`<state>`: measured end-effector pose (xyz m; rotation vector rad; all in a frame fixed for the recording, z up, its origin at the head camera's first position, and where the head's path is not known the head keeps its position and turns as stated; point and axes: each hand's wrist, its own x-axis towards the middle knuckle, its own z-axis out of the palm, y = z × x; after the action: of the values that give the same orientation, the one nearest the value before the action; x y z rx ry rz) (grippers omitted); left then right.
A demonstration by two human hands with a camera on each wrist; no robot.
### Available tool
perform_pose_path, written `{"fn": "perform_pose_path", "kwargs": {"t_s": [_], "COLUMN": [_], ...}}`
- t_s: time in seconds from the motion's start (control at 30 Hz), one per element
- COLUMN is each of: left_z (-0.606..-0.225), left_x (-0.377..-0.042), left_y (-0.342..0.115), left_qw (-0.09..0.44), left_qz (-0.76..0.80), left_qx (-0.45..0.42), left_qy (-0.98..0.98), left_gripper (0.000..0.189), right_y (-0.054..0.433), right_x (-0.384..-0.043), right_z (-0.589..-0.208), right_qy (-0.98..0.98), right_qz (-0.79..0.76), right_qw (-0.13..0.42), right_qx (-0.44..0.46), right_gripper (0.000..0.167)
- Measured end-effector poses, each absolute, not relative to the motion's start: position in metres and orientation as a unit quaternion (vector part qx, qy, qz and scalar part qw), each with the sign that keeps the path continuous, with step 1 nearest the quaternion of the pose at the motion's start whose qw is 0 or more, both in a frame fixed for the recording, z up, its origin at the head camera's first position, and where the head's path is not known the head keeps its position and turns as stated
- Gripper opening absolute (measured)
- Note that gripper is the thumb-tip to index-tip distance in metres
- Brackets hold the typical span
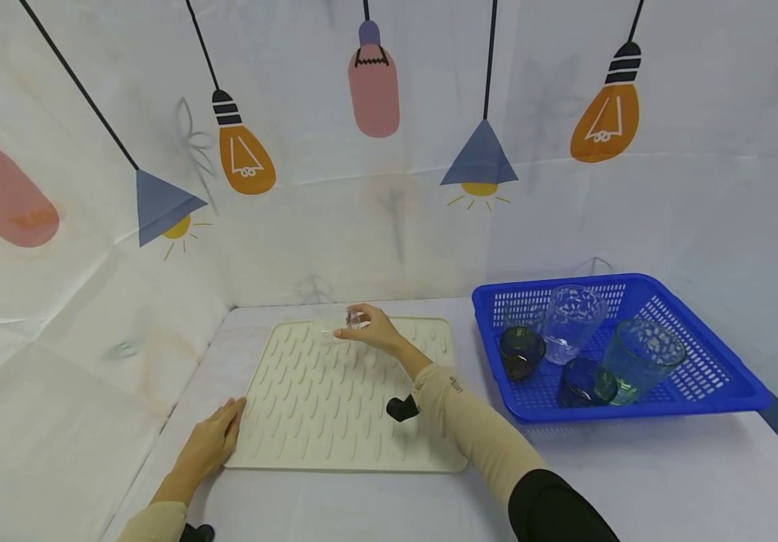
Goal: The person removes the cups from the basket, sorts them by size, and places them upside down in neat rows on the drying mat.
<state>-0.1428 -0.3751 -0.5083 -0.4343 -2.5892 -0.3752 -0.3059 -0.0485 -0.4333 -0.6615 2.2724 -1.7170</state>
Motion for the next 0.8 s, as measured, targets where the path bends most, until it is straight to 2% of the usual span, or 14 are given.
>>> {"fn": "perform_pose_path", "kwargs": {"t_s": [0.23, 0.8], "left_z": [-0.508, -0.509], "left_x": [-0.143, -0.143], "left_y": [-0.377, -0.375], "left_qw": [0.253, 0.247], "left_qz": [-0.130, -0.135], "left_qx": [-0.164, -0.168], "left_qy": [-0.945, -0.945], "left_gripper": [0.038, 0.036], "right_y": [-0.058, -0.086], "right_x": [-0.303, -0.295], "right_z": [-0.438, -0.442], "right_qy": [0.794, 0.824], "right_qz": [-0.563, -0.512], "right_qw": [0.101, 0.075], "right_qx": [-0.208, -0.230], "right_gripper": [0.064, 0.065]}}
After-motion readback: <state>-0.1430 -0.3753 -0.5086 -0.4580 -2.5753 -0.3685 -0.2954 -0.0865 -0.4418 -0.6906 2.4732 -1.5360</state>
